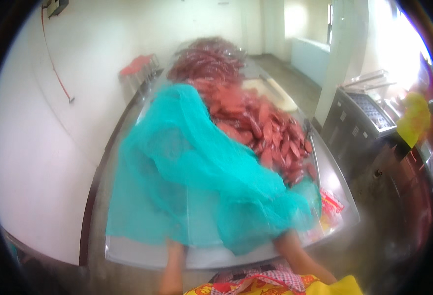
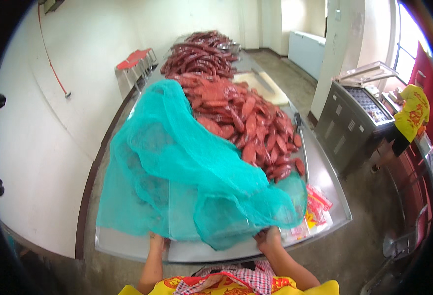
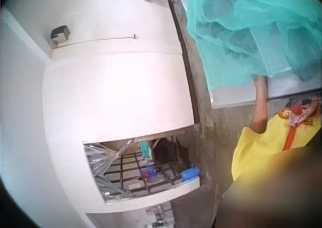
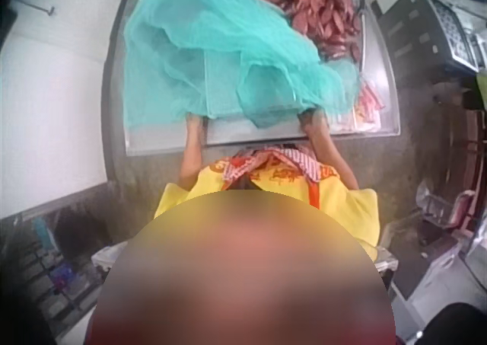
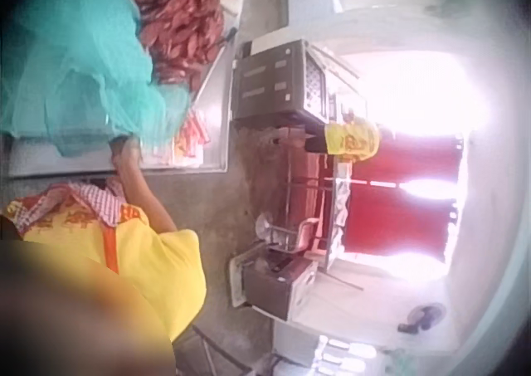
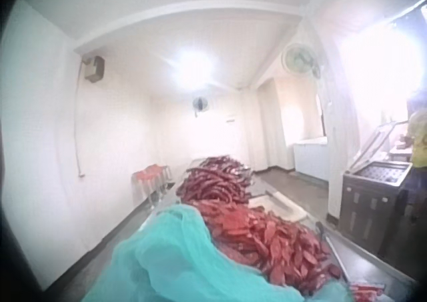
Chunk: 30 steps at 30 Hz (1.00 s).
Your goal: The person moves a digital scale onto a stainless steel table, then uses a knife to slice long sausages into smaller pieces on a white cutting board. Sliced pieces are gathered and placed into a pile on the table.
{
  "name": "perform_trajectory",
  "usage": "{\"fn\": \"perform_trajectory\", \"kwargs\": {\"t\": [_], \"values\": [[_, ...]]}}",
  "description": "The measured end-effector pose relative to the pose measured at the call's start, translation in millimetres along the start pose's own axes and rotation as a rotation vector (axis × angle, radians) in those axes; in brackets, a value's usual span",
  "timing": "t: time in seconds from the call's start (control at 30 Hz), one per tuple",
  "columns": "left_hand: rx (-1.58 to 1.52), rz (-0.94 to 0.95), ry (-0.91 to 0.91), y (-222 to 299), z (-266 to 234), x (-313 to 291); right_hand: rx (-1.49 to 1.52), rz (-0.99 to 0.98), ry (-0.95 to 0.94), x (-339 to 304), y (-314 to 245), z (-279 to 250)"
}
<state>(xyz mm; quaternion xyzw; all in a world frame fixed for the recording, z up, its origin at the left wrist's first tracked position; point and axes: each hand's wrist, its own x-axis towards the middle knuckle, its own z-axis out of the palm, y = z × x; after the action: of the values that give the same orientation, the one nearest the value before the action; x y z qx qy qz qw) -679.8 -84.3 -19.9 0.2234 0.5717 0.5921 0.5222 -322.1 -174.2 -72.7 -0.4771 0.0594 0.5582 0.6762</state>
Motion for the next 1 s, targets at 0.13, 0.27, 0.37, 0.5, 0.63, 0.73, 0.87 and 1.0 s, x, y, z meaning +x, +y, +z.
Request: {"fn": "perform_trajectory", "kwargs": {"t": [0.13, 0.27, 0.37, 0.5, 0.63, 0.73, 0.87, 1.0], "values": [[0.056, -0.1, -0.073, 1, 24, 46, -0.036, -0.038, 0.063, -21, -9, 12], [0.082, -0.192, -0.157, 11, 36, 63, -0.051, -0.005, 0.257, -71, -25, 40], [0.105, -0.255, -0.24, 26, 38, 65, -0.152, -0.056, 0.285, -106, -35, 64], [0.126, -0.375, -0.385, 58, 35, 58, -0.374, -0.226, 0.273, -150, -54, 85], [0.141, -0.597, -0.498, 98, 37, 42, -0.619, -0.291, 0.05, -178, -91, 92], [0.121, -0.76, -0.537, 127, 37, 24, -0.701, -0.241, 0.068, -190, -116, 103], [0.082, -0.914, -0.529, 159, 32, -6, -0.868, -0.316, 0.052, -214, -153, 118], [-0.029, -1.033, -0.544, 193, 22, -35, -1.05, -0.341, 0.015, -225, -187, 129]]}}
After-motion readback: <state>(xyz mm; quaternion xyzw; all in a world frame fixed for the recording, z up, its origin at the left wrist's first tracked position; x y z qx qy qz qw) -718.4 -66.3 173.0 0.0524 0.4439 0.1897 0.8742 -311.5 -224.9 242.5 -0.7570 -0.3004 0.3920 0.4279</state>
